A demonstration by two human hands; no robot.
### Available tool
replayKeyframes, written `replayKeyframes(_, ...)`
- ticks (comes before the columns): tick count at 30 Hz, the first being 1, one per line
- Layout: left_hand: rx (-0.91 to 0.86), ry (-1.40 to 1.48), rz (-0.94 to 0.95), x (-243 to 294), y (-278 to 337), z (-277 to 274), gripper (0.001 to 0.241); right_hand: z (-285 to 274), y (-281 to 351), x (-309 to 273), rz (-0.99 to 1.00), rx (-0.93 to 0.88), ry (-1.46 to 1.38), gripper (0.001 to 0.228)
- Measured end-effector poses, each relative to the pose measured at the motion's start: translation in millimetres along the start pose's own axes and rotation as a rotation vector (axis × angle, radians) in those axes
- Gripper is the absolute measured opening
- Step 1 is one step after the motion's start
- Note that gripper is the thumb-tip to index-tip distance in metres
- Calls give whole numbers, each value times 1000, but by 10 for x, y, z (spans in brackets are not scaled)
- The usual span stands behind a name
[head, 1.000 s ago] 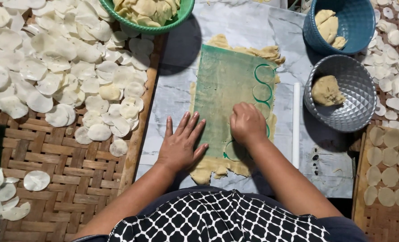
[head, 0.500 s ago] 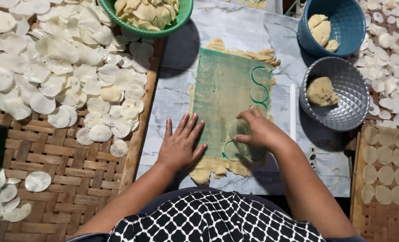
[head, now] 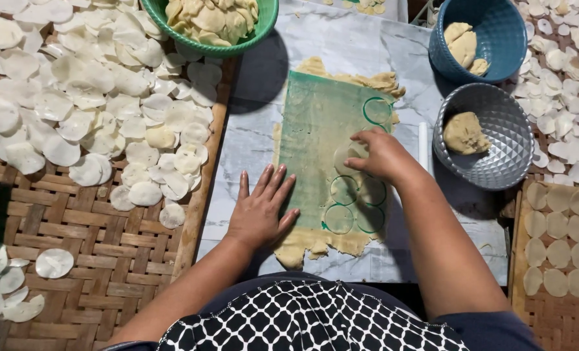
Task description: Rolling out dough and cutting it into small circles using a circular mold
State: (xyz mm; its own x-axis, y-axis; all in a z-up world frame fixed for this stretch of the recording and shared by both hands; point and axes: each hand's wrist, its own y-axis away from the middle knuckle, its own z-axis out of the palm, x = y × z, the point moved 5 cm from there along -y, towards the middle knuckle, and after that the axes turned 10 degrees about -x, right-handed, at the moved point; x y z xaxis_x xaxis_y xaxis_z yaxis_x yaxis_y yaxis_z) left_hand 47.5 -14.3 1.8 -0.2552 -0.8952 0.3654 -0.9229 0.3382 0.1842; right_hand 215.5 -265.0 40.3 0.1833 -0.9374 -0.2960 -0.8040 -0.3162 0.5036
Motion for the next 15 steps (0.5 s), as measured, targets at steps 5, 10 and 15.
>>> replayKeyframes(5, 20, 7, 10, -9, -2, 13, 70, 84, -102, 21, 7, -8, 7, 66)
replayKeyframes(10, 55, 6, 22, -2, 8, -10, 69, -38, 22, -236, 108, -91, 110, 81)
replayKeyframes(15, 49, 3, 24, -11, 2, 8, 70, -32, -174, -504, -449, 264, 185, 33)
